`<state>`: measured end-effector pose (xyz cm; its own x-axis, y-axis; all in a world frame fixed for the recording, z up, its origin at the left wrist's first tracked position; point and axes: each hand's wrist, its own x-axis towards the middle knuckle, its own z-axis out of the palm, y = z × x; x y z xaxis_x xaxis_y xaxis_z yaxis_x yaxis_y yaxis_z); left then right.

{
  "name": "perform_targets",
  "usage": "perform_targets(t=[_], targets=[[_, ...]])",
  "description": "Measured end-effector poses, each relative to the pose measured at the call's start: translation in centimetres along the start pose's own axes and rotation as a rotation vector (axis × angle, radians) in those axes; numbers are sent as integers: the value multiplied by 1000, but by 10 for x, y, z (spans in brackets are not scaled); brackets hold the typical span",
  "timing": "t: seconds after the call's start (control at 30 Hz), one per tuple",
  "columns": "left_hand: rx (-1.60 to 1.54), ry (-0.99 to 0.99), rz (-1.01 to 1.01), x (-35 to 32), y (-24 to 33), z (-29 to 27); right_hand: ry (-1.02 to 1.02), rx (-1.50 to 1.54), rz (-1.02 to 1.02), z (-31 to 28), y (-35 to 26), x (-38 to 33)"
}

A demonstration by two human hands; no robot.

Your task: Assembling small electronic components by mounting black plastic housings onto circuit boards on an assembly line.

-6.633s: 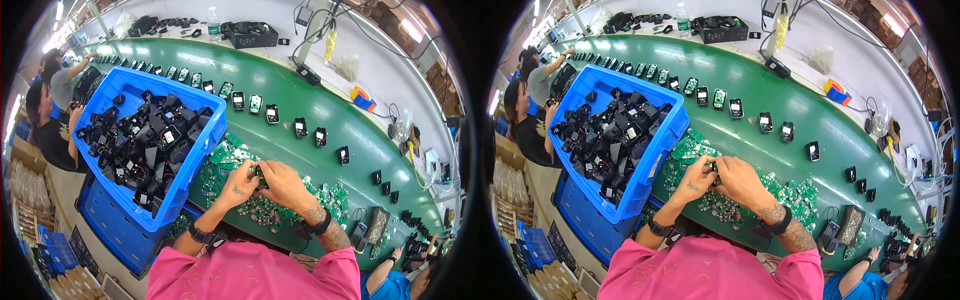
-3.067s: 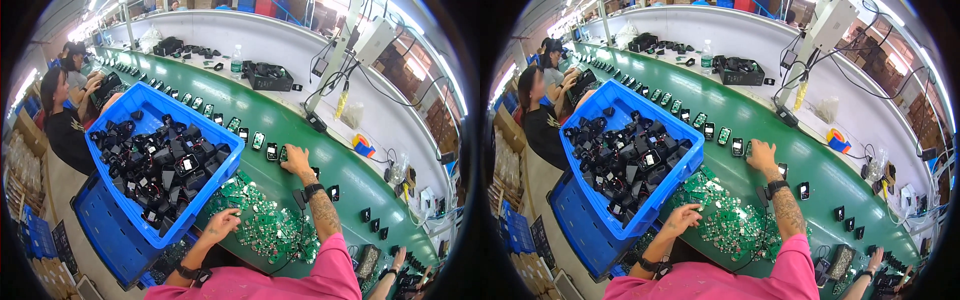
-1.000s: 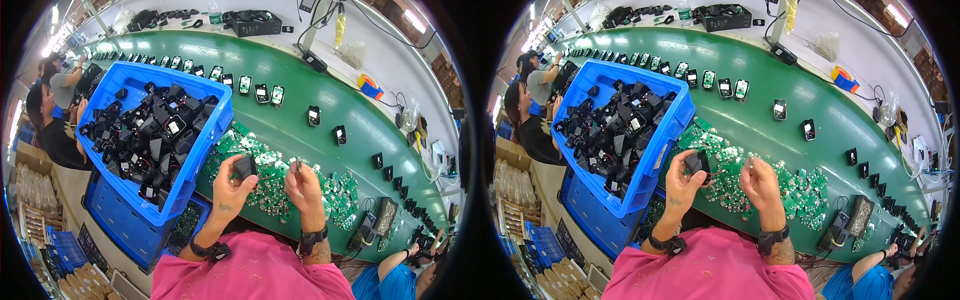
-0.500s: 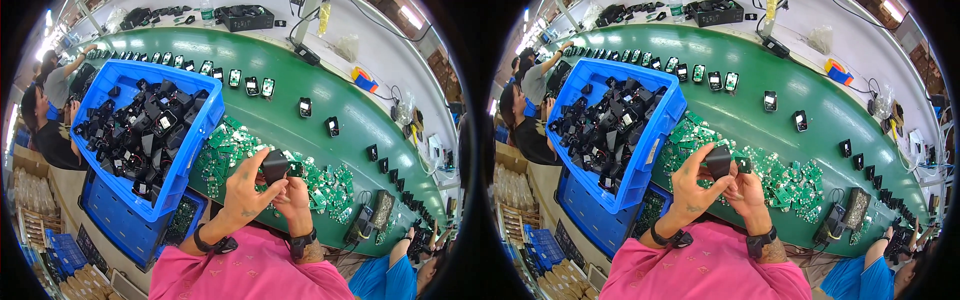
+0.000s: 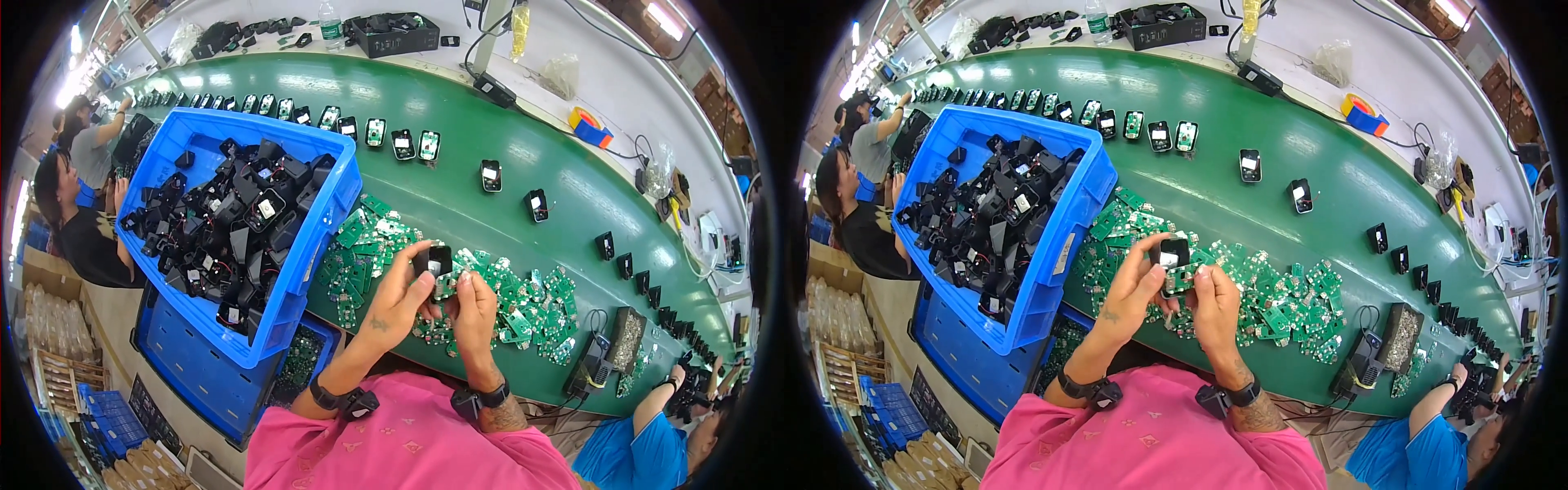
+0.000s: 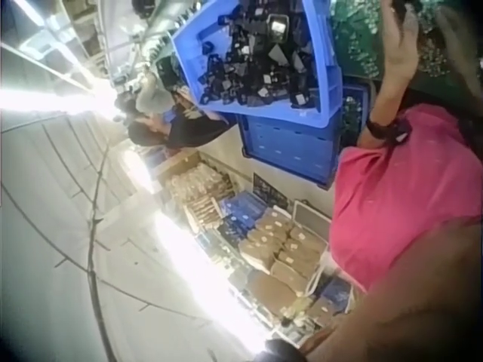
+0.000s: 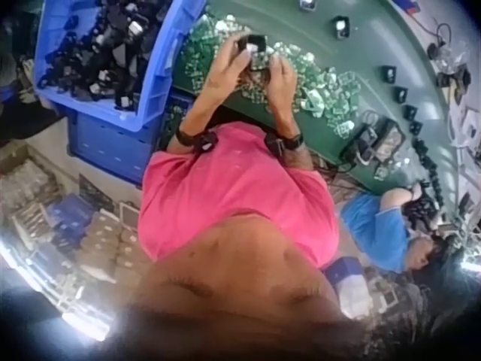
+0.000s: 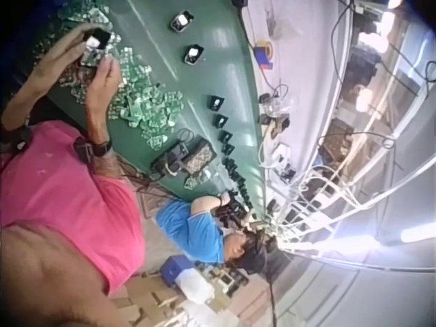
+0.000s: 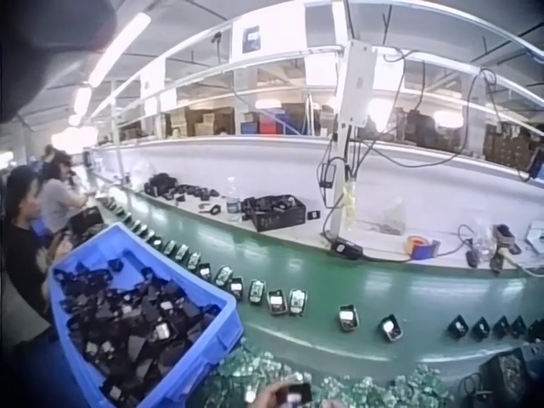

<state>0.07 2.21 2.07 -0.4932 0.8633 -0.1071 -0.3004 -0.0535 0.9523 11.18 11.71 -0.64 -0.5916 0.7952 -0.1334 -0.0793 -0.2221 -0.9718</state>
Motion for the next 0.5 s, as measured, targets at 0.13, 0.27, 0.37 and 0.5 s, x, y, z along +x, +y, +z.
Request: perform_targets(t=[0.13, 0.27, 0.37, 0.5], targets=[[-156, -69, -82, -2, -5, 0, -11, -366, -226, -4, -9, 2], [298, 63, 11, -1, -11, 1, 22, -620, -303, 2, -16, 8], [341, 69, -4, -3, -10, 1, 35, -338, -349, -1, -13, 5], [396, 44, 95, 0, -20, 0, -212, 20, 89, 2, -37, -2]])
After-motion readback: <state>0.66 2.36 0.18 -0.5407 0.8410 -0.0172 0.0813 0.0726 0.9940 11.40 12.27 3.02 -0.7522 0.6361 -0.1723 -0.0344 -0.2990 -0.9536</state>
